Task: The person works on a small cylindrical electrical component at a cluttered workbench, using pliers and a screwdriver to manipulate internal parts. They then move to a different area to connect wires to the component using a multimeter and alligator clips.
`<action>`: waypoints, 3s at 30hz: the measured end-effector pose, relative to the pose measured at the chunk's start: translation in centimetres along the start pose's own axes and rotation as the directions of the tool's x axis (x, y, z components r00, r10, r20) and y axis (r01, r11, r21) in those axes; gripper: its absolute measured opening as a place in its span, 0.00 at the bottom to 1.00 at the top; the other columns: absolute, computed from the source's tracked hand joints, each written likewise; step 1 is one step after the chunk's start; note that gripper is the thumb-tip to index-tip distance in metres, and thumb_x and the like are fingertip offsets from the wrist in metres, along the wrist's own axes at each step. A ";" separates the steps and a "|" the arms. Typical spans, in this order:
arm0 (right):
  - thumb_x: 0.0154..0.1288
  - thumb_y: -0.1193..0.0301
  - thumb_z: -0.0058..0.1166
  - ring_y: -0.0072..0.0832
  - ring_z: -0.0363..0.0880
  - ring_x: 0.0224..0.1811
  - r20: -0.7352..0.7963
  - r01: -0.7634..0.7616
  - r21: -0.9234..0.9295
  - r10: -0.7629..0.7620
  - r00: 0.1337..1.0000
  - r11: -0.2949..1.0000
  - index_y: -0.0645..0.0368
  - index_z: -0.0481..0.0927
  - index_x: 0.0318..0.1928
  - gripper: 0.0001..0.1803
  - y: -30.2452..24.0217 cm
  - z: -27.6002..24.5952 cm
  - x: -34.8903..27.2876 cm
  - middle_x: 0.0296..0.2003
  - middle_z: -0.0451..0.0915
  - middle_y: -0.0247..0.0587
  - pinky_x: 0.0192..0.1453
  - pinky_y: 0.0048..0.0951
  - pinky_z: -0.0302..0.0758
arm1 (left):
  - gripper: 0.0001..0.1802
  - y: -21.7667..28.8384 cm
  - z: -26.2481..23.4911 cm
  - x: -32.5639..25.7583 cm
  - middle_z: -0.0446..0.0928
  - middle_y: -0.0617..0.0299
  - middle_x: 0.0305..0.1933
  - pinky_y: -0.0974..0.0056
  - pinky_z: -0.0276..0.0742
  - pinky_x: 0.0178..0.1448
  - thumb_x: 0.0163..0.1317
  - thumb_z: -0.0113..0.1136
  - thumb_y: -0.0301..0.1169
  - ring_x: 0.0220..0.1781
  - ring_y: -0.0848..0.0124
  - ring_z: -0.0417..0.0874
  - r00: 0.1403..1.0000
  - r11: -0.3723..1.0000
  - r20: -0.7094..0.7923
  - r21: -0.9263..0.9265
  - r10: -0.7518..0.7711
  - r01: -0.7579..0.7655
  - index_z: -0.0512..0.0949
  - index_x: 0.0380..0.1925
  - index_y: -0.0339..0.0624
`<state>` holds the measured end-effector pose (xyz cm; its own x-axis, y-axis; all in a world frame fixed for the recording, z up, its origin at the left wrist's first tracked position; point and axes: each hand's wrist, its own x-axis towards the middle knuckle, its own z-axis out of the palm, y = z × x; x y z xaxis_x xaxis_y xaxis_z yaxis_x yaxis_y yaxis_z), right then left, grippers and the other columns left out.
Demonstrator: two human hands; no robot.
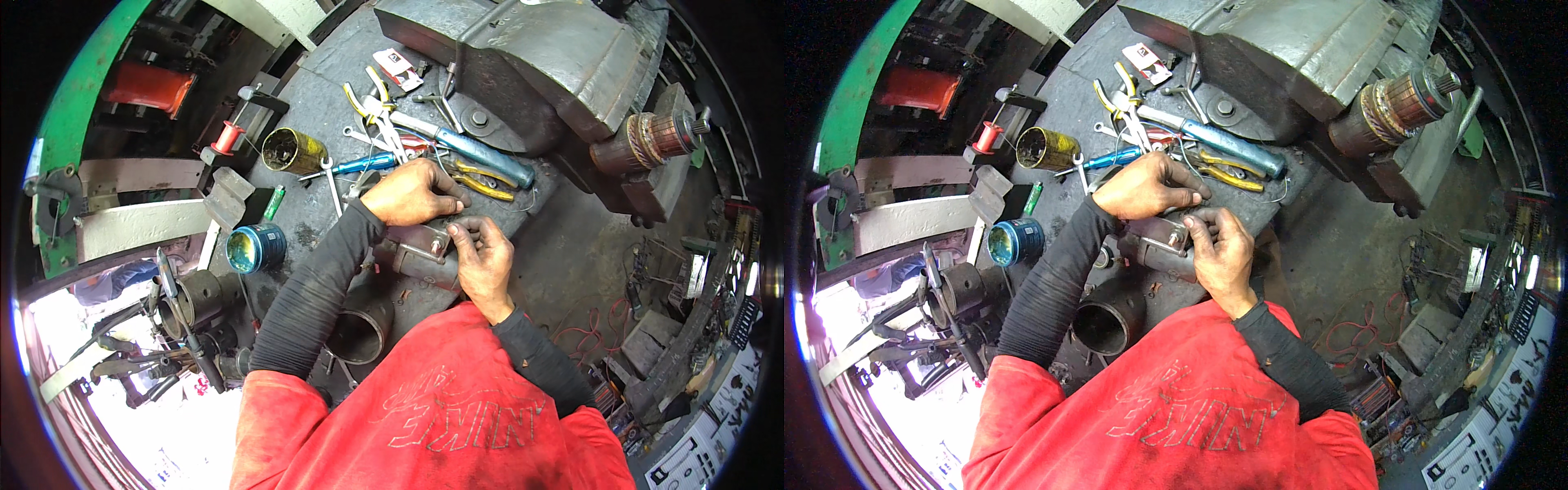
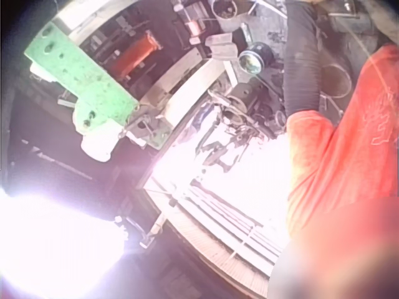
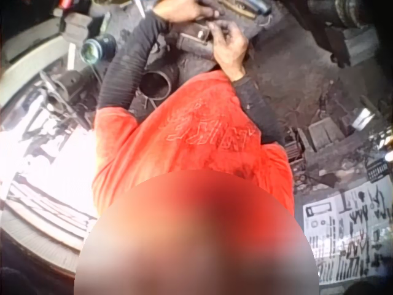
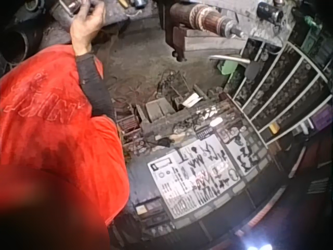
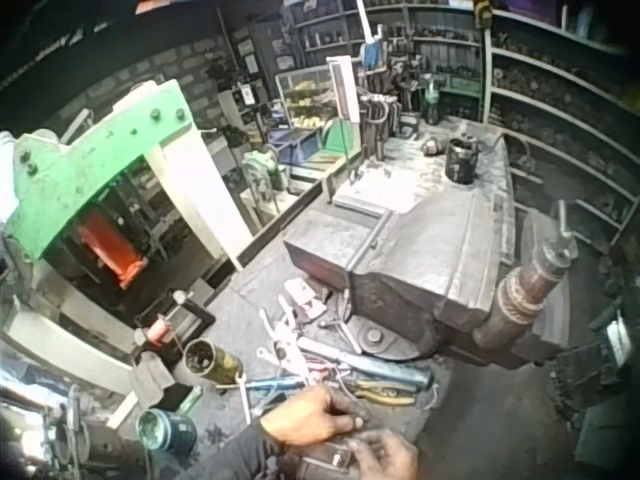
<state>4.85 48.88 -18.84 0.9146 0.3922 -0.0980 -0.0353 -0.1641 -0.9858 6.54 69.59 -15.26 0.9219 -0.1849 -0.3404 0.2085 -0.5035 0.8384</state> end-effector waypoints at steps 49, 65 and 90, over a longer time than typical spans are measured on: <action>0.59 0.68 0.65 0.39 0.91 0.48 0.923 0.954 -0.285 0.243 0.299 -0.091 0.53 0.91 0.44 0.12 -7.3 18.9 17.3 0.43 0.91 0.45 0.53 0.44 0.82 | 0.13 -1.0 3.2 -3.8 0.87 0.49 0.37 0.51 0.82 0.50 0.52 0.64 0.32 0.43 0.50 0.87 0.871 0.931 -0.328 0.125 0.366 -0.344 0.88 0.37 0.43; 0.62 0.68 0.66 0.48 0.85 0.42 0.475 0.689 -0.530 -0.499 0.724 0.495 0.62 0.83 0.50 0.17 -12.3 -4.4 9.4 0.39 0.85 0.48 0.47 0.44 0.80 | 0.14 -0.2 1.8 -4.0 0.86 0.45 0.42 0.50 0.81 0.55 0.58 0.68 0.34 0.48 0.49 0.87 0.941 0.952 -0.175 0.153 0.291 -0.266 0.86 0.42 0.40; 0.61 0.69 0.72 0.37 0.82 0.33 0.091 0.104 -0.344 -0.077 0.993 0.933 0.60 0.89 0.43 0.12 -3.1 -13.6 -3.5 0.29 0.83 0.42 0.39 0.36 0.77 | 0.07 2.8 1.0 -3.7 0.86 0.57 0.37 0.59 0.79 0.49 0.64 0.66 0.28 0.41 0.62 0.86 0.979 0.978 -0.061 0.091 0.194 -0.188 0.84 0.41 0.38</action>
<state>7.23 35.68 -13.63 0.8741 0.4845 -0.0341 0.2007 -0.4242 -0.8831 3.34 68.06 -12.07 0.9630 -0.2271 -0.1449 0.0012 -0.5345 0.8452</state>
